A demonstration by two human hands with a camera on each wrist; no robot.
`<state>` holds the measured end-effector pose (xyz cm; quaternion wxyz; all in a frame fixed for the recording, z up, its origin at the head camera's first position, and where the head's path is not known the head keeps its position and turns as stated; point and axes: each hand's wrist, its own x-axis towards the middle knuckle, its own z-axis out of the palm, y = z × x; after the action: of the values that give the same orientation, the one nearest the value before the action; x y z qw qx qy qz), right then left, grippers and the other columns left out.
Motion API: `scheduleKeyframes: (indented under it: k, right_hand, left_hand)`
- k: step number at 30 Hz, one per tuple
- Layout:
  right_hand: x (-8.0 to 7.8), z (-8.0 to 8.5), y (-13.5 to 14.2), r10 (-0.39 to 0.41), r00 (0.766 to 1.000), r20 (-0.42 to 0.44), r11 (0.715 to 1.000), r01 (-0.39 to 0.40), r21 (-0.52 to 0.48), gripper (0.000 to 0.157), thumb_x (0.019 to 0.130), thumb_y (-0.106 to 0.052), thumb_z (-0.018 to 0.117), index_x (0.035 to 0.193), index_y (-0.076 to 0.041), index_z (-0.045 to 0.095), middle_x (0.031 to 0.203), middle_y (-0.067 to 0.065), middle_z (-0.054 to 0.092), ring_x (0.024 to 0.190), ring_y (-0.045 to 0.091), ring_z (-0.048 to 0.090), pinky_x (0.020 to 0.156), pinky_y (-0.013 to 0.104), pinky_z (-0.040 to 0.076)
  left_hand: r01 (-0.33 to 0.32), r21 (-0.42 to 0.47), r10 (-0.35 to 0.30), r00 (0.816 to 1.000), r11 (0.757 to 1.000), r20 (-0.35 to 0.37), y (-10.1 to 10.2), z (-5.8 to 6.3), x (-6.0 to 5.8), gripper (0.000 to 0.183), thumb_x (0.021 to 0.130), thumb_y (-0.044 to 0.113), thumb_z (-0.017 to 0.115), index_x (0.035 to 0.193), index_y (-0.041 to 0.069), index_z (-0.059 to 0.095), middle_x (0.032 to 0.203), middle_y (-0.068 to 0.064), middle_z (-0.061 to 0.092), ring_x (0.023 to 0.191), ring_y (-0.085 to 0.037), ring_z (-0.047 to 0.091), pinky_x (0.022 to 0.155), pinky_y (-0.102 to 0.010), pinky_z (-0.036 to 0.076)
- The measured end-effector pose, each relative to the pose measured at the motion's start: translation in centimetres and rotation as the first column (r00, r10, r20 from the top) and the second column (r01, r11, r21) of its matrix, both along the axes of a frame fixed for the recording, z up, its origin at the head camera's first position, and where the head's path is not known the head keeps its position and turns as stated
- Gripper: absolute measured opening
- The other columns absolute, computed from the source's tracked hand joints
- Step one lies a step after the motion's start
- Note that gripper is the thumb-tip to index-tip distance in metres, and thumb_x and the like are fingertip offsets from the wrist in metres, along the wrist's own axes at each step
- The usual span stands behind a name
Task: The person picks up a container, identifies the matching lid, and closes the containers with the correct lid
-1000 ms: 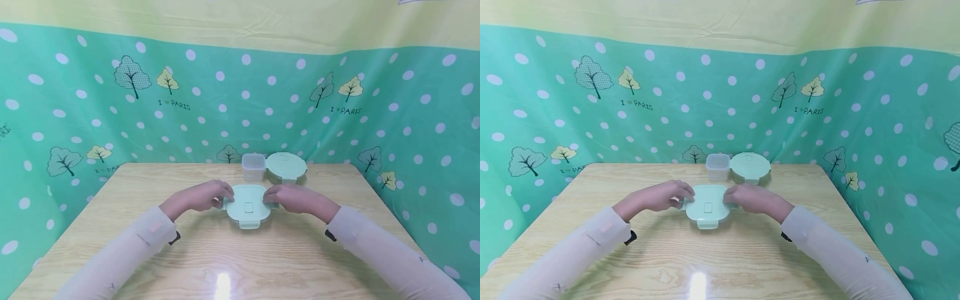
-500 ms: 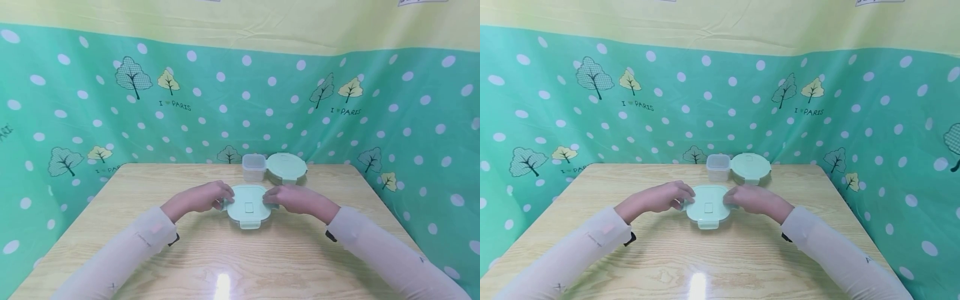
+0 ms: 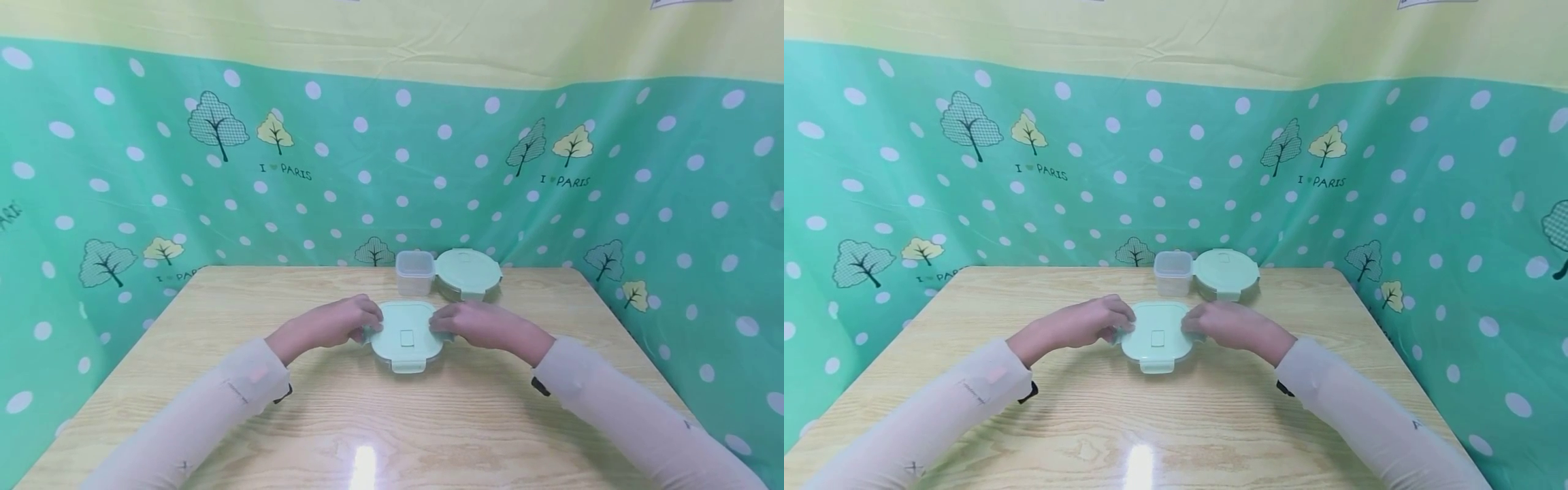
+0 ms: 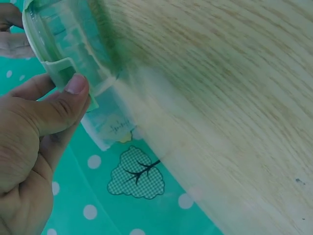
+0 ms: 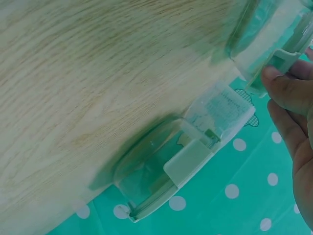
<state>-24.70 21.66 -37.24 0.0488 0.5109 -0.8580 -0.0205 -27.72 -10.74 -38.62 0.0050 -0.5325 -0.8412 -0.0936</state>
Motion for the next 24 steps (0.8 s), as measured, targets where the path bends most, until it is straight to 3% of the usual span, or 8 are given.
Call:
scheduleKeyframes:
  k: [9, 16, 24]
  right_hand:
    - [-0.27, -0.50, 0.17, 0.078, 0.990, -0.120, 0.996, -0.081, -0.026, 0.037, 0.083, 0.007, 0.077, 0.115, -0.010, 0.074, 0.116, 0.006, 0.075, 0.109, 0.021, 0.071, 0.093, 0.032, 0.059]
    - [-0.44, -0.62, 0.18, 0.140, 0.973, -0.185, 0.990, -0.144, -0.005, 0.034, 0.083, 0.006, 0.077, 0.114, -0.009, 0.074, 0.119, 0.006, 0.074, 0.112, 0.020, 0.070, 0.096, 0.031, 0.058]
    - [-0.90, -0.52, 0.23, 0.178, 0.965, -0.195, 0.984, -0.175, 0.029, 0.033, 0.084, -0.002, 0.080, 0.115, -0.009, 0.073, 0.119, 0.005, 0.074, 0.112, 0.019, 0.070, 0.096, 0.031, 0.058]
  left_hand:
    - [0.045, -0.007, -0.046, 0.992, 0.999, -0.118, 0.16, -0.10, 0.05, 0.035, 0.076, 0.000, 0.086, 0.108, 0.008, 0.078, 0.113, -0.003, 0.072, 0.109, -0.020, 0.063, 0.094, -0.022, 0.055]
    - [0.098, -0.069, -0.114, 0.951, 0.993, -0.288, 0.22, -0.22, 0.17, 0.030, 0.074, 0.002, 0.088, 0.098, 0.013, 0.074, 0.106, 0.003, 0.071, 0.102, -0.017, 0.060, 0.087, -0.020, 0.055]
    - [0.107, -0.062, -0.121, 0.943, 0.992, -0.310, 0.37, -0.35, 0.08, 0.026, 0.076, 0.005, 0.088, 0.096, 0.013, 0.073, 0.105, 0.004, 0.071, 0.100, -0.016, 0.060, 0.085, -0.021, 0.055]
